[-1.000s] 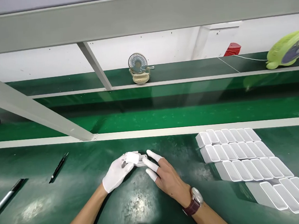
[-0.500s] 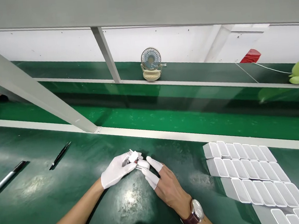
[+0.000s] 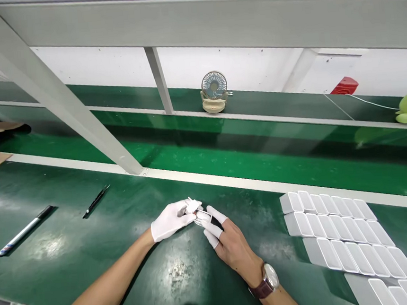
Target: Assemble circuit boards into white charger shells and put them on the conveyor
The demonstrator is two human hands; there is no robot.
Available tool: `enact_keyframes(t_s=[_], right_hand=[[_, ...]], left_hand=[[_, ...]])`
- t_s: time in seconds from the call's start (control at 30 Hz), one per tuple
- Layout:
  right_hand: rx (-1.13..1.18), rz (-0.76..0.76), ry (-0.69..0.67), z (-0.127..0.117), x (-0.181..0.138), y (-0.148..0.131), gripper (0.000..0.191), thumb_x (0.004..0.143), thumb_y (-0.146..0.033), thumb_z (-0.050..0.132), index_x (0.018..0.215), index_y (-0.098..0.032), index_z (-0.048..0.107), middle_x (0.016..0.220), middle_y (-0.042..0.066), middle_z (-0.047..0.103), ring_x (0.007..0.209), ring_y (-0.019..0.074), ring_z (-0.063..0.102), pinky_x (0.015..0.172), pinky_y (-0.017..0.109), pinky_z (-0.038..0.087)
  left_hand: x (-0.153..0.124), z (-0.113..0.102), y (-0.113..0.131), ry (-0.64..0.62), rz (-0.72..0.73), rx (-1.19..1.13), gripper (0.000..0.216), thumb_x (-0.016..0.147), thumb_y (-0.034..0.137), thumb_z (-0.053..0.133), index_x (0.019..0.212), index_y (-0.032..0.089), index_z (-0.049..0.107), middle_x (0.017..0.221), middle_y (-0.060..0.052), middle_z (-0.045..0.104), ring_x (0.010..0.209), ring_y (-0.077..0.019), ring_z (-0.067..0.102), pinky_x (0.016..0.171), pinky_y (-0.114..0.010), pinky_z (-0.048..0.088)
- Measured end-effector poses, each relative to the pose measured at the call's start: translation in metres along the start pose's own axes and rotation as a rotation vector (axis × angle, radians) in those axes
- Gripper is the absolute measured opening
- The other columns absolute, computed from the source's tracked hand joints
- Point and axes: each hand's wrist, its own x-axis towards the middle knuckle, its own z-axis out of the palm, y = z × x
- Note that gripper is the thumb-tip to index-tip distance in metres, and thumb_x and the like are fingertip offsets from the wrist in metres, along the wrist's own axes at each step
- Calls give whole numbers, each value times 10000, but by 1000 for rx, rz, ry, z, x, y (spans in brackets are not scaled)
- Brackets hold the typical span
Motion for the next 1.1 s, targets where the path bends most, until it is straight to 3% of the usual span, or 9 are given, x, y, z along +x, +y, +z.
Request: enact_keyframes(t_s=[0.3, 0.5, 0.67, 0.8, 0.9, 1.1], right_hand=[[6, -3, 10, -7, 11, -9, 422, 957, -145, 544, 1366, -247, 525, 1468, 127, 469, 1302, 248, 533, 1076, 439, 510], [-153, -69, 2, 2, 13, -3, 476, 965, -185, 545, 1426, -282, 476, 1438, 128, 488, 1251, 252, 578, 1020, 421, 553], [-131, -123, 38, 9, 13, 5, 478, 958, -141, 538, 1416, -268, 484, 1363, 126, 545, 1209, 229, 602, 984, 394, 577], [-115, -167, 171, -7, 22, -2, 533, 921, -109, 578, 1414, -289, 486, 1336, 122, 558, 1174, 238, 618, 945, 399, 597], [-133, -162, 259, -15, 25, -7, 559, 897, -103, 607, 1404, -312, 496, 1329, 118, 560, 1139, 246, 635, 928, 406, 602], [-179, -65, 71, 5, 15, 3, 435, 934, -132, 539, 1350, -260, 543, 1223, 115, 617, 1039, 227, 673, 846, 361, 627]], left_hand=[[-1, -2, -4, -43, 34, -90, 502, 844, 456, 689, 1219, 129, 624, 1162, -125, 673, 1062, -254, 639, 951, -401, 506], [-1, -4, 4, -77, 33, -267, 704, 689, 468, 832, 1257, 131, 590, 1208, -139, 656, 1103, -272, 626, 989, -419, 483], [-3, -4, 11, 12, 11, -228, 551, 834, 527, 685, 1216, 133, 626, 1147, -130, 687, 1064, -245, 636, 970, -387, 482], [-6, -6, 15, 20, 154, -97, 663, 853, 654, 572, 1251, 124, 615, 1202, -150, 669, 1019, -261, 632, 877, -380, 502], [-5, -6, 11, 51, 179, -101, 721, 872, 672, 522, 1334, 119, 557, 1235, -179, 653, 1064, -288, 622, 831, -376, 503], [-2, 0, -2, 96, 164, -76, 701, 863, 638, 567, 1356, 140, 538, 1250, -159, 635, 1126, -279, 601, 950, -395, 487]])
